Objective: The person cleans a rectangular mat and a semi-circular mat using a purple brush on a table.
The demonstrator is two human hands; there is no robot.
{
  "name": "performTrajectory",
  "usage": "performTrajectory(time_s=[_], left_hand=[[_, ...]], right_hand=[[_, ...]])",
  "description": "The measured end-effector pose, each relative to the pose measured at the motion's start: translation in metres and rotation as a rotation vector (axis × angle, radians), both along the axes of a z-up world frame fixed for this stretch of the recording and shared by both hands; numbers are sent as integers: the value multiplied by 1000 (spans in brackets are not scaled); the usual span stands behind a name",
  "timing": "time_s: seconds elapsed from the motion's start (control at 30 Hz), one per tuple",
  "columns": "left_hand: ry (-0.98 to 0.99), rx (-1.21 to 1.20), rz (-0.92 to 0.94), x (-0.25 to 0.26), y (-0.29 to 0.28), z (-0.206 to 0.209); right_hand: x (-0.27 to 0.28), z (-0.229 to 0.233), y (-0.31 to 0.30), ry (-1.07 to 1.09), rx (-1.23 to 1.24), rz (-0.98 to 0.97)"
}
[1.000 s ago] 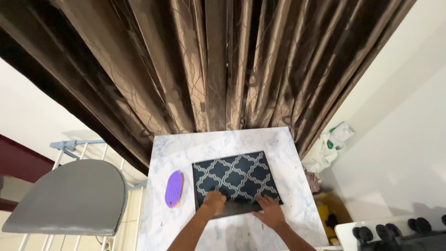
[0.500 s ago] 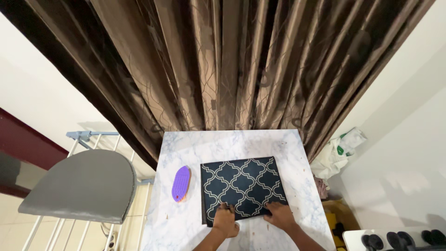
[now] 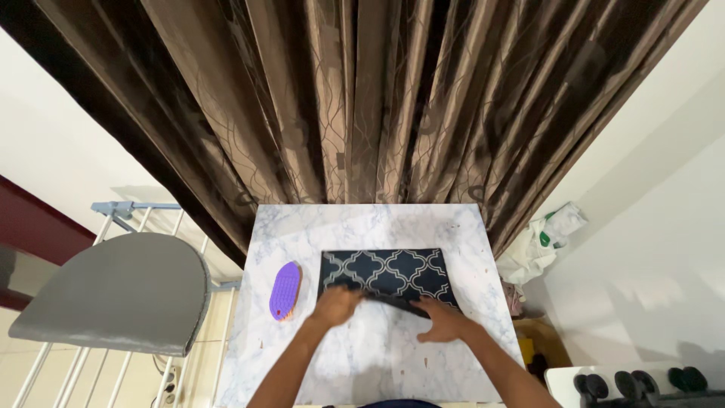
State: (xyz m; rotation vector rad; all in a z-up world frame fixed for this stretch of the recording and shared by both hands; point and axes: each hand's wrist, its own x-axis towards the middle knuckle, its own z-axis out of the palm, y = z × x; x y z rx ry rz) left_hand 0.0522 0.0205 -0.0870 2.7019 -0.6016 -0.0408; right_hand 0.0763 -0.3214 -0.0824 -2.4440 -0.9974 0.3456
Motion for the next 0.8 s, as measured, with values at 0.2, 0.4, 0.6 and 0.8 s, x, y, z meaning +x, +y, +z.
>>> performTrajectory(time_s=[0.2, 0.4, 0.6, 0.8], left_hand=[[-617, -297, 55, 28, -11, 162], [-839, -279, -17, 14, -19, 178], [-447, -245, 20, -20, -20, 15], [273, 28, 280, -17, -15, 3]], right_hand=[[51, 122, 17, -225, 338, -279], [26, 164, 26, -773, 553, -307], [-6, 8, 13, -466, 80, -277], [5, -19, 3, 192, -244, -330]])
